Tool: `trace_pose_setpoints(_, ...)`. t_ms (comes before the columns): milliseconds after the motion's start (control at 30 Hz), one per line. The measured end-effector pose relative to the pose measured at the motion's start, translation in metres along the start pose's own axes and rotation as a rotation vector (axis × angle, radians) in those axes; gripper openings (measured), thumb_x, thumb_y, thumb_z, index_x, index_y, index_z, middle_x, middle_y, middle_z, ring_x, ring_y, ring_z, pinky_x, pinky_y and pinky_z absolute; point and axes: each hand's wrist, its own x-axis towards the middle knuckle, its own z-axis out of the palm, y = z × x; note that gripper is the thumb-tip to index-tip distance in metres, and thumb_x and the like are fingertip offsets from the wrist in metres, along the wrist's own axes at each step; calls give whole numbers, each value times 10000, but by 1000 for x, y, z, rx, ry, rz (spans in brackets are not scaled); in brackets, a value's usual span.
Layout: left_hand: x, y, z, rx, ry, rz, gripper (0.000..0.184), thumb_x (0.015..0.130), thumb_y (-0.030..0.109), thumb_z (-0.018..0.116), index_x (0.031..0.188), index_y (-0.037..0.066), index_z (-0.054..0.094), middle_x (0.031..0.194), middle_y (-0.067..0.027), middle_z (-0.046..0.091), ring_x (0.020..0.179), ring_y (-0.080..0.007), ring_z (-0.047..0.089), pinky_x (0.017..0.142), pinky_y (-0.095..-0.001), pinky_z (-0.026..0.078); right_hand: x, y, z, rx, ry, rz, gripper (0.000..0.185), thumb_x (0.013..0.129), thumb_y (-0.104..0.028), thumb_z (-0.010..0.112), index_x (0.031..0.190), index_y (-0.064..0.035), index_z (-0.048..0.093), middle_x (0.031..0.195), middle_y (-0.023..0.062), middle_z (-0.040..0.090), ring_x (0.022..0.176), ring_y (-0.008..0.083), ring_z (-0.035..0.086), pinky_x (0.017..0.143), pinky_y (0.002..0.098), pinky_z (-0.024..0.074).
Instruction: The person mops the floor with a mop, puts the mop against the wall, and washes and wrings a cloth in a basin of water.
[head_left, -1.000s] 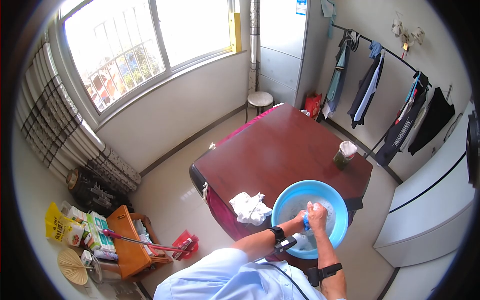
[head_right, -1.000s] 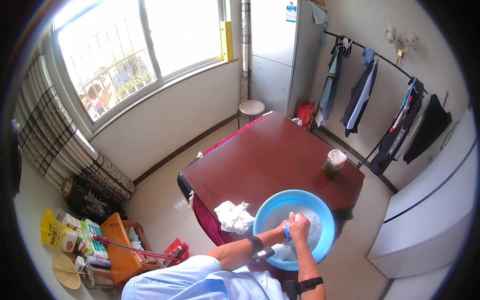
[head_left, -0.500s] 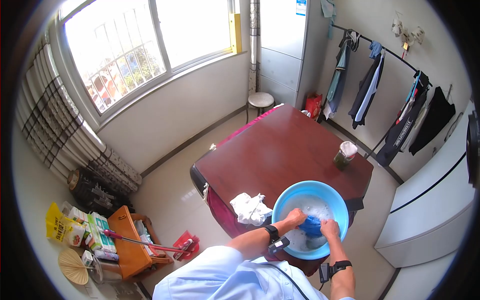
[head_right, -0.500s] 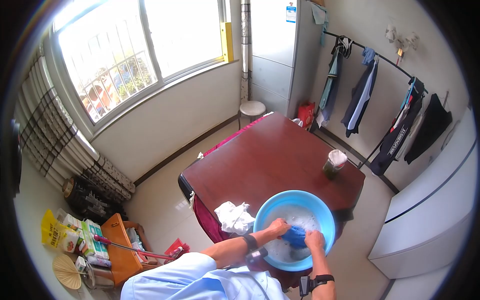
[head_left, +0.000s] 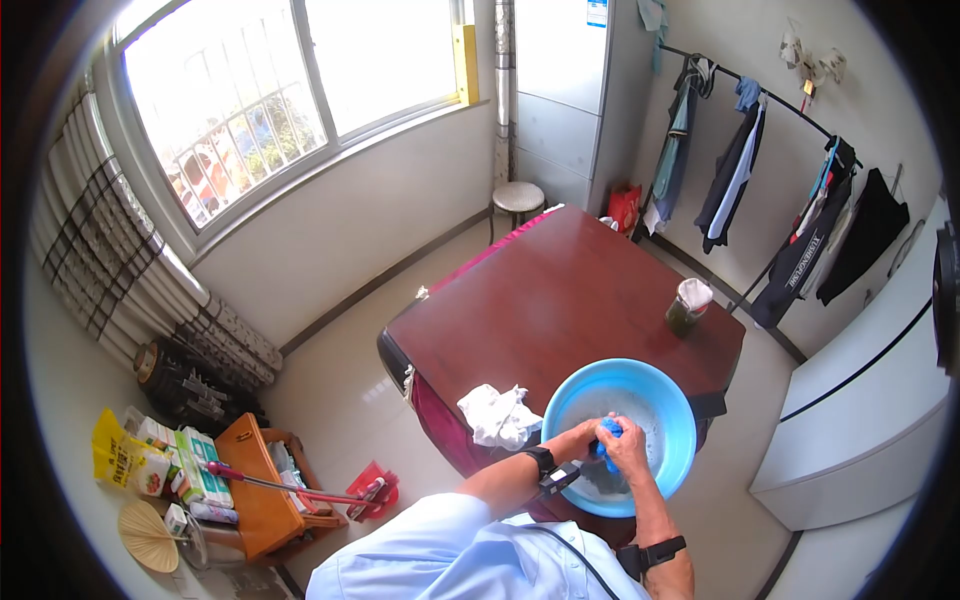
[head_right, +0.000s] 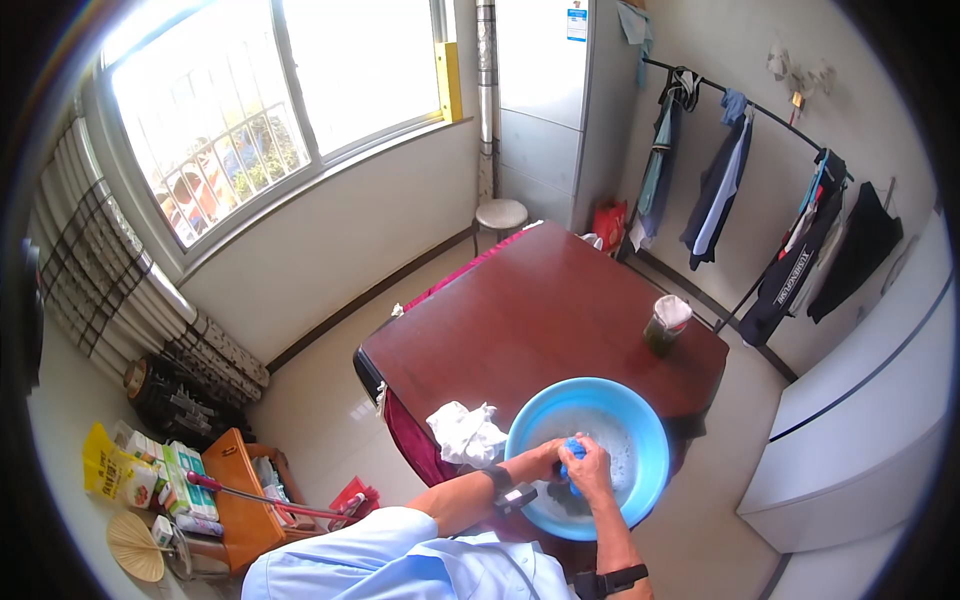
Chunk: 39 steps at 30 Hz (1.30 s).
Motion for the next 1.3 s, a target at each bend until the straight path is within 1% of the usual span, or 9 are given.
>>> trace_pose_setpoints(100,-21,43,31,-181,135,-1,257,846,225,652,1091,146,634,1041,-42,652,959,-189,614,816,-386,520,8,-25,-2,-81,63,38,325,813,-300,705,867,17,663,767,229,666,727,407,657,661,464,504)
trace_pose_setpoints(300,16,14,49,556,114,510,412,707,47,747,1097,49,612,1008,-99,655,892,-252,641,832,-376,511,24,-6,-1,-201,211,32,323,850,-284,650,778,32,642,717,272,631,706,458,626,648,497,490)
trace_pose_setpoints(400,30,23,59,-359,216,-246,359,773,108,696,1124,66,631,971,-102,655,879,-250,642,803,-360,515,29,20,3,-257,325,99,297,828,-248,627,750,38,636,748,285,633,737,465,626,686,521,483)
trace_pose_setpoints(467,21,23,61,483,158,46,268,847,186,635,1085,64,655,933,-106,653,827,-243,642,727,-370,528,33,54,5,-317,346,174,304,813,-256,601,743,36,647,782,286,642,770,465,627,721,529,483)
trace_pose_setpoints(533,14,49,75,119,371,-355,332,917,339,561,959,37,691,875,-105,649,746,-249,649,563,-411,524,31,65,-6,-425,238,231,315,807,-266,595,742,36,651,795,281,648,778,462,629,726,526,489)
trace_pose_setpoints(633,1,74,67,334,376,-458,368,911,353,573,887,4,691,881,-130,656,717,-257,658,517,-465,529,19,63,-25,-583,94,300,364,828,-316,594,773,33,680,831,267,666,802,447,645,753,517,508)
trace_pose_setpoints(867,-10,89,43,195,466,-573,590,924,505,561,1223,-4,580,1239,-210,576,1145,-369,570,862,-559,535,-10,85,-18,-609,-270,481,584,812,-348,684,1225,41,545,1171,280,611,1130,379,590,994,455,445)
trace_pose_setpoints(1133,4,50,29,-380,266,-629,512,931,587,496,1134,126,589,1129,-103,611,1096,-299,570,819,-542,511,-13,16,-7,103,-144,180,365,757,-239,740,1009,14,664,908,215,698,802,332,689,722,409,533)
trace_pose_setpoints(1300,26,-18,29,-301,54,-14,248,894,330,584,1064,150,602,994,-60,637,896,-179,618,776,-397,517,3,-21,-2,-28,145,24,325,780,-276,762,924,6,684,835,214,690,753,348,681,687,419,525)
